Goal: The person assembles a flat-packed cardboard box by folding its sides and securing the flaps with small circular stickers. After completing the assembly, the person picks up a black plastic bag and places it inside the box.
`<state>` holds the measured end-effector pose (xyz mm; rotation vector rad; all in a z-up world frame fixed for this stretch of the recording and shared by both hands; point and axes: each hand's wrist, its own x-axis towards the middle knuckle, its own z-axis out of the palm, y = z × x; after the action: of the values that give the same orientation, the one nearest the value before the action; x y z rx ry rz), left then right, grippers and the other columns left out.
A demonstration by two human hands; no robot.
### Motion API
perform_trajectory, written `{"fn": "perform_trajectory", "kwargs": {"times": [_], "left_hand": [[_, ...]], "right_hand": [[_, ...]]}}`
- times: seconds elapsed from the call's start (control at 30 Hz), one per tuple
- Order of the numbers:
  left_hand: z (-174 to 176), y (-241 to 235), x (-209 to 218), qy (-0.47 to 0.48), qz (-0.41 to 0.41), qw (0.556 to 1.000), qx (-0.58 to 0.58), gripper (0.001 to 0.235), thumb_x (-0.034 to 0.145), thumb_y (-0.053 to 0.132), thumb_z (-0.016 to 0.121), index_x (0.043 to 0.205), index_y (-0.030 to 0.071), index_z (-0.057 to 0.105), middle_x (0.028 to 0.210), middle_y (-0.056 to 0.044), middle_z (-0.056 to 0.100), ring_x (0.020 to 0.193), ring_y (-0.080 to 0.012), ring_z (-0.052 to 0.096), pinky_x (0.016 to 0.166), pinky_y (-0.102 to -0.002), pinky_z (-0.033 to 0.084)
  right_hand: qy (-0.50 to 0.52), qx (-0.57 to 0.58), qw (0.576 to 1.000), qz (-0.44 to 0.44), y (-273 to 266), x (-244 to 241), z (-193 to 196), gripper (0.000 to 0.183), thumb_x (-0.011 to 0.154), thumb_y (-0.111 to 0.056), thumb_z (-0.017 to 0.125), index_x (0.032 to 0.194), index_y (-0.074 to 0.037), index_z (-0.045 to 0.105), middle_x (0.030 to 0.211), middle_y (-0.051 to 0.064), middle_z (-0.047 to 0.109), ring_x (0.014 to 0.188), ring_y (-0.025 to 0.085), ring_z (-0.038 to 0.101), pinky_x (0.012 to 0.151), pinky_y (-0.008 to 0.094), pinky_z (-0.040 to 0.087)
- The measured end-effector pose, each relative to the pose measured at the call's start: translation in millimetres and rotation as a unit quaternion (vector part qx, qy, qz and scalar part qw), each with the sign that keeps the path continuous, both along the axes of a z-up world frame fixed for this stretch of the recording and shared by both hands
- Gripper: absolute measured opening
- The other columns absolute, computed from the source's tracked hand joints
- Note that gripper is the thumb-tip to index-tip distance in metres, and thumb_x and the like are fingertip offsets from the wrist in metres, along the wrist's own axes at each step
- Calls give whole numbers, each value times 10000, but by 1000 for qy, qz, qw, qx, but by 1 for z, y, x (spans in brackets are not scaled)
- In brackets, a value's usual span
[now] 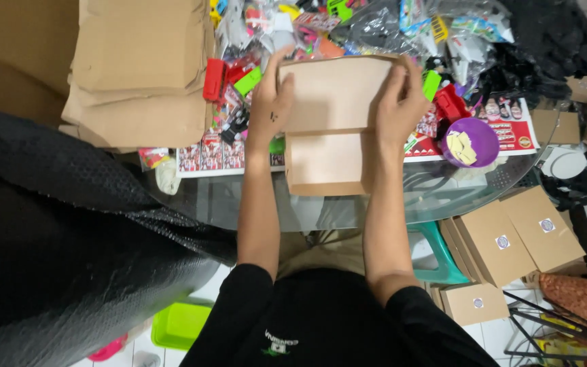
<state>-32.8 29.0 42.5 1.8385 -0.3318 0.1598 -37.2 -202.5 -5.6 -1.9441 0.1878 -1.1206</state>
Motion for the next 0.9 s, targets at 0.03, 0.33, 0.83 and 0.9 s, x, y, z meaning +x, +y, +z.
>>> {"fn": "perform_trajectory", "kwargs": {"times": [0.03,0.33,0.83,0.9], "left_hand": [[-12,0,10,-4,-3,1000,0,470,1035,293,412,1486,162,440,1166,-23,719,502,-71,356,625,-271,402],[-17,4,13,-86,243,966,5,425,1077,186,389,1489,161,492,684,52,610,577,-84,472,676,-266,433],[-25,-227,-46,-272,-72,959,25,222,952,251,694,1169,296,708,1072,96,711,1003,-177,734,913,-340,583],[-21,-254,-47,-210,-118,970,-1,191,967,257,655,1134,326,716,1043,123,706,972,-168,740,849,-305,590]], "right_hand": [[-4,0,1000,-3,1,2,6,323,1069,-275,547,1245,-83,737,700,-8,603,579,75,373,587,239,363],[94,21,969,229,-10,-37,35,410,1084,-347,573,1437,-141,600,1163,81,778,946,90,644,760,277,493],[-10,39,995,86,-142,-69,-7,191,1074,-53,617,1220,-44,740,1014,161,770,954,271,751,806,378,606],[-9,38,998,58,-156,-74,-11,199,1054,-55,639,1218,-78,750,1047,153,769,1005,285,743,845,397,600]]}}
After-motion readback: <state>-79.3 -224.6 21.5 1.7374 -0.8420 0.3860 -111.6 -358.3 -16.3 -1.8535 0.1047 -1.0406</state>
